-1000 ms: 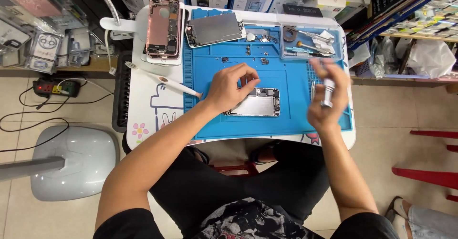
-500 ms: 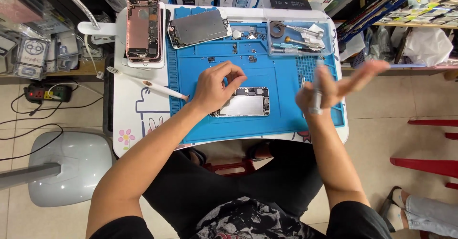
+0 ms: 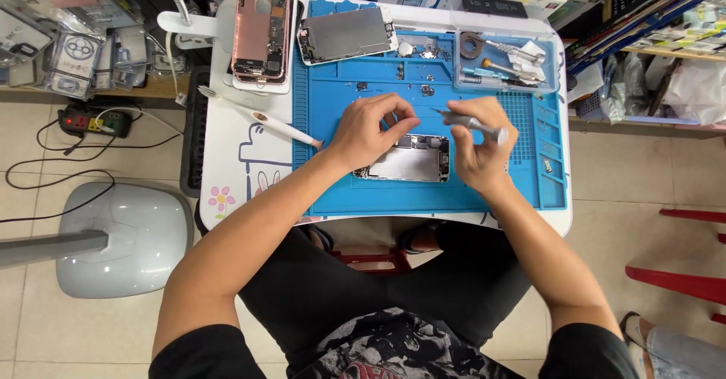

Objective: Assembling the internal components of a mobile phone, including placing a metal shield and driving small screws.

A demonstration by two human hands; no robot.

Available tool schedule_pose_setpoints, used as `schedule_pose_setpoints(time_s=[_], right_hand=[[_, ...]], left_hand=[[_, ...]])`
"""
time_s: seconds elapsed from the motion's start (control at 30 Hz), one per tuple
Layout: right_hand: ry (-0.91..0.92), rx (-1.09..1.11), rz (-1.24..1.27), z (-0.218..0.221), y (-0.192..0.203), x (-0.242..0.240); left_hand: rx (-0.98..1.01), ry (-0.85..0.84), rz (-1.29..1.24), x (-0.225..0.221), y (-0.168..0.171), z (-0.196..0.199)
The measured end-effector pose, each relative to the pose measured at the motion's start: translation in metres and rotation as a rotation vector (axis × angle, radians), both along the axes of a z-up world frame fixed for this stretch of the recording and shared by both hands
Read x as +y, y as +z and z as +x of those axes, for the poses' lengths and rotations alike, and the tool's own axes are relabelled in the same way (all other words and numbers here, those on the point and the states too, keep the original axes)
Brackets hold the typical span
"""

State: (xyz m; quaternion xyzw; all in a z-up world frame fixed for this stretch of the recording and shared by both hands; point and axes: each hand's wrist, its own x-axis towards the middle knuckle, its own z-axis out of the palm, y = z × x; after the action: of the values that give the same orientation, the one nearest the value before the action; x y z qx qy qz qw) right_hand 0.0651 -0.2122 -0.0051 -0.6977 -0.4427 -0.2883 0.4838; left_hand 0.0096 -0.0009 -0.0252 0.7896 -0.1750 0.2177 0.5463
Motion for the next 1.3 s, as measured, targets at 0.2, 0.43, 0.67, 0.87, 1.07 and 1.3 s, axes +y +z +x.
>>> schedule_pose_setpoints(time_s=[0.2, 0.43, 0.67, 0.87, 1.07, 1.3], right_hand=[[0.072, 0.235, 0.049, 0.005, -0.015, 0.015], [0.135, 0.427, 0.184, 0.001, -0.030, 0.012], [0.110, 0.433, 0.163, 0.002, -0.031, 0.012], [0.163, 0.524, 0.192, -0.011, -0.024, 0.014], [0.208, 0.550, 0.227, -0.006, -0.022, 0.015], [0.167, 0.514, 0.223, -0.011, -0.023, 0.017]], left_hand=[[0.041, -0.013, 0.025, 0.001, 0.001, -0.001], [0.077, -0.019, 0.034, 0.000, 0.003, -0.002], [0.058, 0.043, 0.049, 0.000, 0.004, -0.002], [0.034, 0.033, 0.035, -0.003, 0.006, -0.005], [-0.016, 0.025, 0.001, -0.005, 0.011, -0.001], [-0.033, 0.012, -0.024, -0.004, 0.015, -0.006]])
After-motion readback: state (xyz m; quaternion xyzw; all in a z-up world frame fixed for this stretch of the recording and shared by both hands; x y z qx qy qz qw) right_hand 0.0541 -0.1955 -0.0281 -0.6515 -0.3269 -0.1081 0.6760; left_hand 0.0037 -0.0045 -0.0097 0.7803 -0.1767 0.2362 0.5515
